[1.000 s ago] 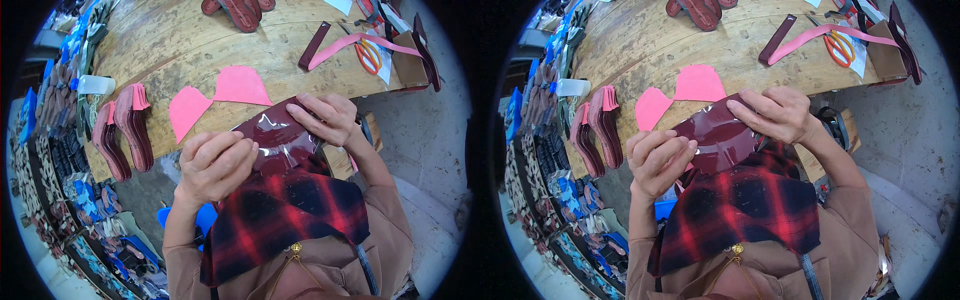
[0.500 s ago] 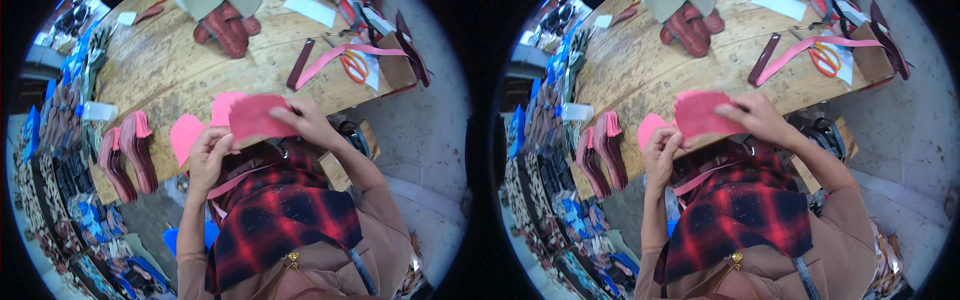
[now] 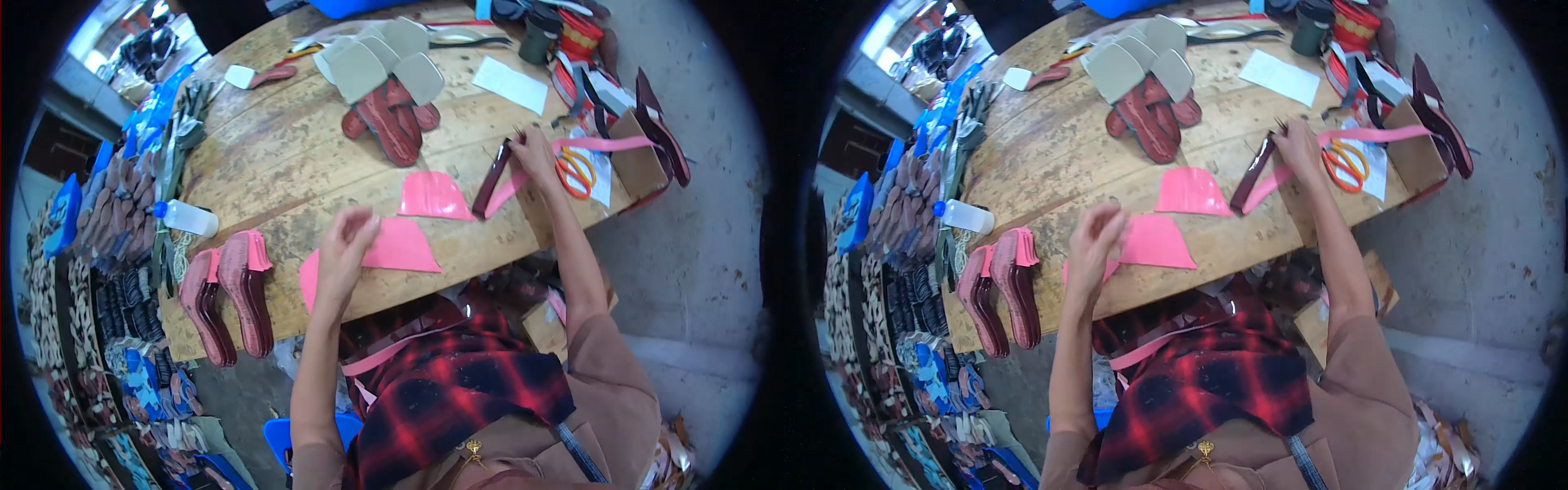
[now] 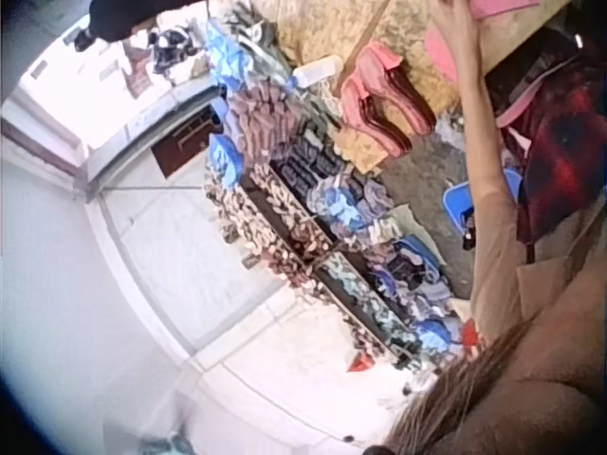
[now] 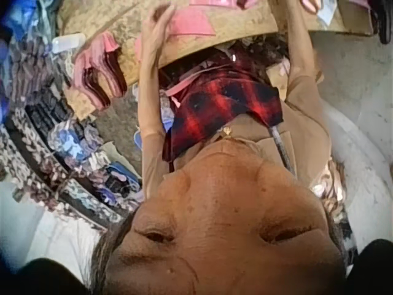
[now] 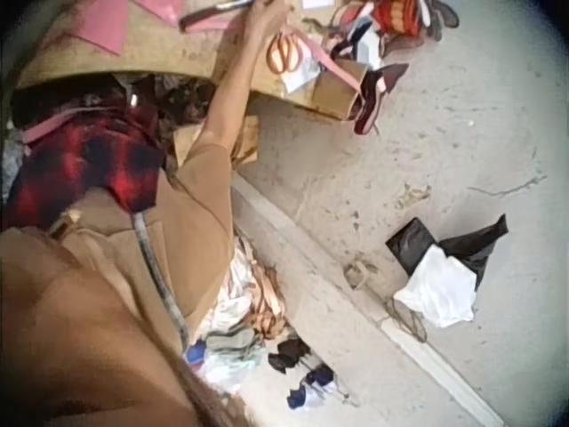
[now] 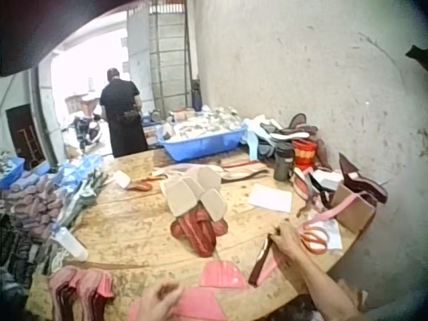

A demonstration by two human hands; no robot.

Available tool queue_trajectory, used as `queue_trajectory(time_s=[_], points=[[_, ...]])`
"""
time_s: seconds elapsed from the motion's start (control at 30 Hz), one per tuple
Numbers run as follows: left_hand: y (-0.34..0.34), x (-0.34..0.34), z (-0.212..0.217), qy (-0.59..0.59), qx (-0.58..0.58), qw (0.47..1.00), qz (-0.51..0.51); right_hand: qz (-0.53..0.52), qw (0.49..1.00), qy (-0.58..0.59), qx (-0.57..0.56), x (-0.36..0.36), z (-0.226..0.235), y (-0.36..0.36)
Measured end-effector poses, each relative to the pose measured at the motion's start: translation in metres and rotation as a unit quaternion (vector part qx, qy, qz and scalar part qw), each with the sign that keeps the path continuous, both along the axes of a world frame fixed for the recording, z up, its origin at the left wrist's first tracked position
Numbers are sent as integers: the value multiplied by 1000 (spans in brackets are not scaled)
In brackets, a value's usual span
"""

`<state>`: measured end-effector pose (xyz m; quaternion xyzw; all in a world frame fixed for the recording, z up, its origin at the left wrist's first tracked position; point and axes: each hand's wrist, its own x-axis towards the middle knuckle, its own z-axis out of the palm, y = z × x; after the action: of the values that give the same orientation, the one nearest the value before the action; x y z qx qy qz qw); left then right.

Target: The person assembles pink slipper sandals by hand. They repeatedly pick up a pink sole, place a white insole on it, and then attach a pink strap to the sole. The person handles the components one at a time, pressing them together to form the finished slipper.

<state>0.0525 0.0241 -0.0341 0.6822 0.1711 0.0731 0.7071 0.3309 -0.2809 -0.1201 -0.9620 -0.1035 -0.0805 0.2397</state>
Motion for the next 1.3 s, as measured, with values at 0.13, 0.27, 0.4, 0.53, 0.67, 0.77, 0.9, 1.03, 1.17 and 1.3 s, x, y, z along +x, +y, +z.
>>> queue_trajectory(time_s=[0.13, 0.27, 0.4, 0.53, 0.67, 0.77, 0.9, 1.03, 1.17, 1.3], points=[[35, 130, -11, -124, 70, 988, 56, 42, 939, -70, 333, -22, 14, 0], [71, 217, -3, -193, 159, 955, 158, 57, 811, 69, 578, -102, 108, 7], [102, 253, -19, -144, 202, 955, 161, 53, 813, 11, 579, -142, 133, -8], [99, 252, -26, -165, 124, 975, 80, 17, 824, 64, 563, -151, 119, -24], [114, 252, -29, -133, 99, 983, 75, 40, 819, 158, 551, -141, 125, 5], [106, 247, -14, -43, 61, 997, 31, 74, 847, 194, 489, -112, 121, 58], [106, 239, -14, -21, 8, 999, 42, 274, 892, 46, 356, -72, 108, 142], [103, 246, -22, -19, -51, 998, 32, 245, 946, -100, 186, -36, 70, 181], [116, 248, -32, -20, -91, 996, 6, 252, 950, -135, 125, -37, 57, 185], [129, 244, -47, -46, -143, 989, -11, 246, 953, -133, 114, -37, 56, 187]])
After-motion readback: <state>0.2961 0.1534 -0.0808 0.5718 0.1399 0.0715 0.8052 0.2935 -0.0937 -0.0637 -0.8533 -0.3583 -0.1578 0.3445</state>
